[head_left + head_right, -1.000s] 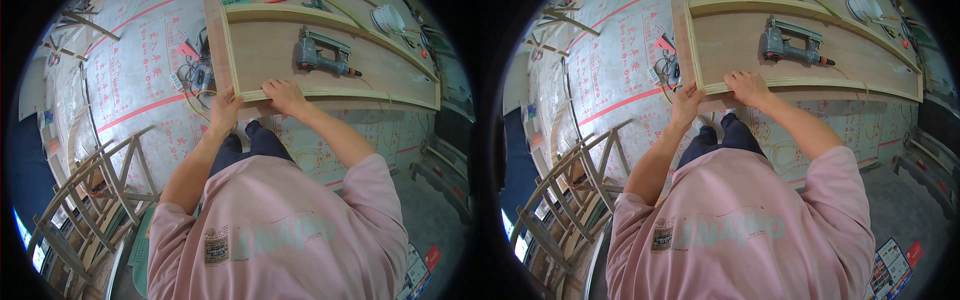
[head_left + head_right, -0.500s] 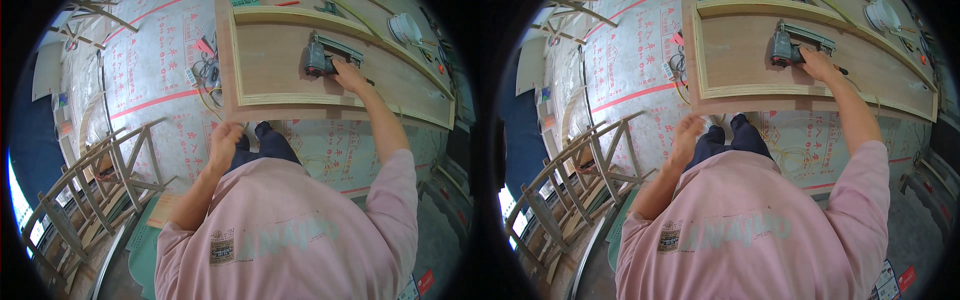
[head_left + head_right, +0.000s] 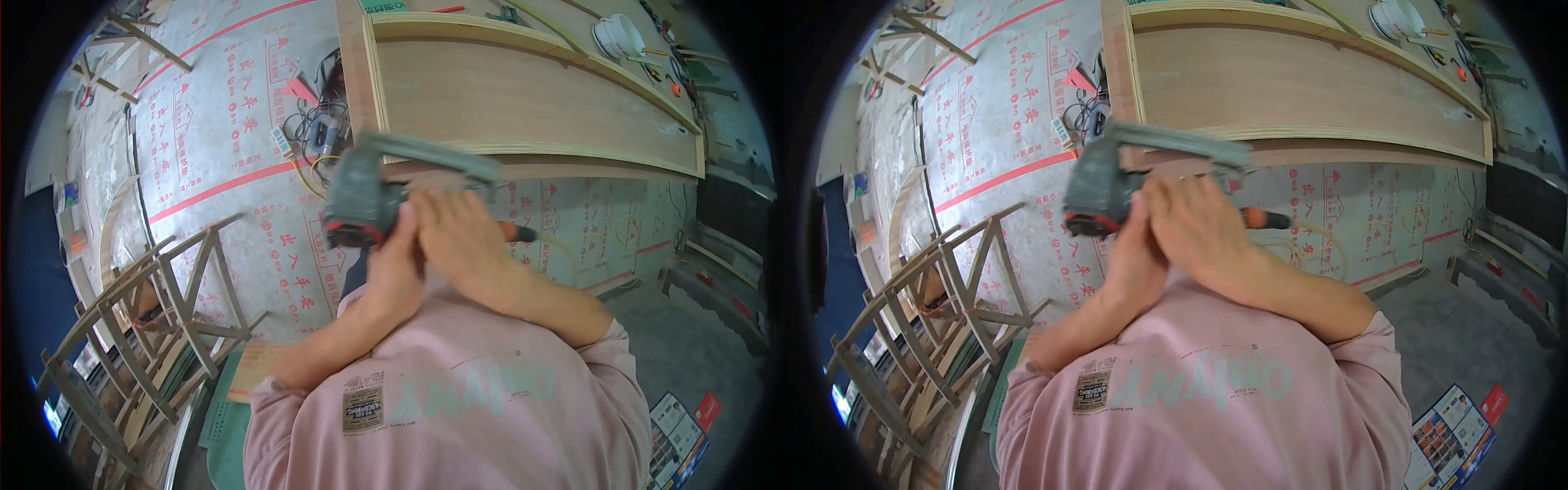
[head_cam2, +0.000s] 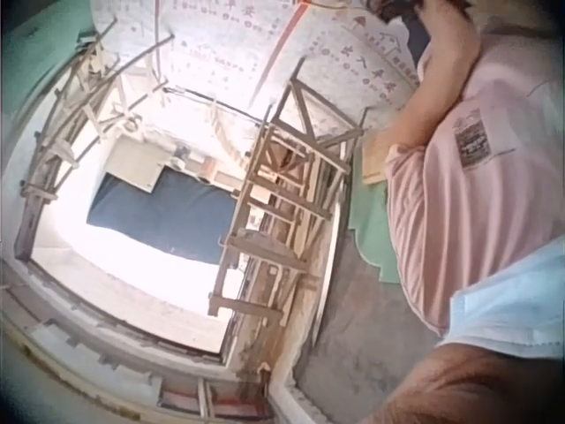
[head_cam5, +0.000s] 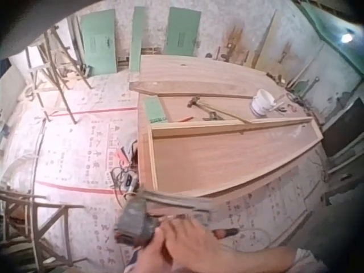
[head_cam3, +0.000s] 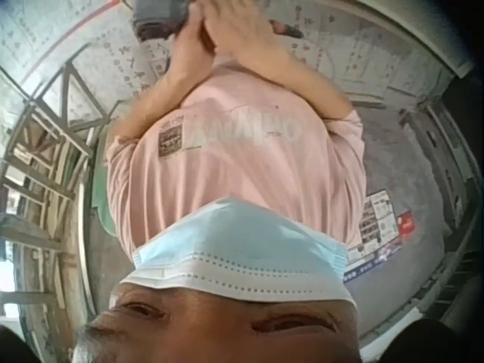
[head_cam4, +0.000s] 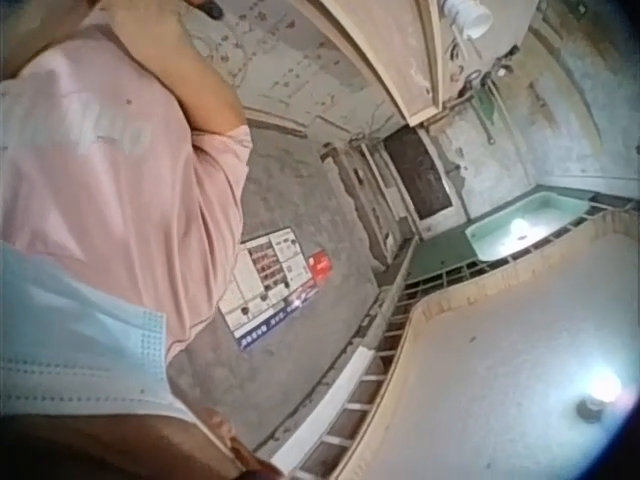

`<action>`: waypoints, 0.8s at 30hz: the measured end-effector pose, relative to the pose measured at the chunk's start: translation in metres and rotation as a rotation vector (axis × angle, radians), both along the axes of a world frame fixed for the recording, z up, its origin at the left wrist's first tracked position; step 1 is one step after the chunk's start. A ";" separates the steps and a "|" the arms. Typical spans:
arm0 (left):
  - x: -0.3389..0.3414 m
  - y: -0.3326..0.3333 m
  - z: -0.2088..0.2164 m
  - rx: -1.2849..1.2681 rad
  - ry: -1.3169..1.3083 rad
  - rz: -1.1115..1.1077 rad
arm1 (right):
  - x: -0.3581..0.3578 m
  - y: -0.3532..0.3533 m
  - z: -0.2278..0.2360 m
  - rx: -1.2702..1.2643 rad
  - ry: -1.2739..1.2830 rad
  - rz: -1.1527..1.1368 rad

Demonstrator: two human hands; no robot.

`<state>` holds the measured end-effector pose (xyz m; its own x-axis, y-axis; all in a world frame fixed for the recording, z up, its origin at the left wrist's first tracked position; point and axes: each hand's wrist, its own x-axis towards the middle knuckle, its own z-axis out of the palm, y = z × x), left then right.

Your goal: Assembling a wooden frame or structure using a nail gun and hammer.

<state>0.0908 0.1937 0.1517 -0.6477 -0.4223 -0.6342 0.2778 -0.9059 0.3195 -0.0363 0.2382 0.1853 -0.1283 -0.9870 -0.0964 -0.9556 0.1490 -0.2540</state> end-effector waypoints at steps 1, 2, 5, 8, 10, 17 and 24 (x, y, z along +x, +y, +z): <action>0.017 -0.009 0.000 0.011 0.005 0.058 | 0.008 -0.001 -0.002 -0.118 -0.056 0.120; 0.031 -0.018 -0.008 0.011 -0.034 0.188 | 0.013 -0.002 -0.004 -0.235 -0.112 0.242; 0.094 -0.041 -0.048 -0.062 -0.015 0.443 | -0.037 0.001 -0.023 -0.170 -0.123 0.142; 0.122 -0.069 -0.060 0.032 -0.143 0.513 | -0.097 -0.017 -0.103 -0.161 0.099 0.057; 0.135 -0.078 -0.073 0.128 -0.162 0.508 | -0.114 -0.033 -0.134 -0.155 0.145 0.078; 0.121 -0.089 -0.073 0.006 -0.222 0.198 | -0.125 -0.052 -0.175 0.102 0.140 0.138; 0.099 -0.108 -0.104 0.073 -0.093 -0.018 | -0.134 -0.055 -0.179 0.125 0.118 0.225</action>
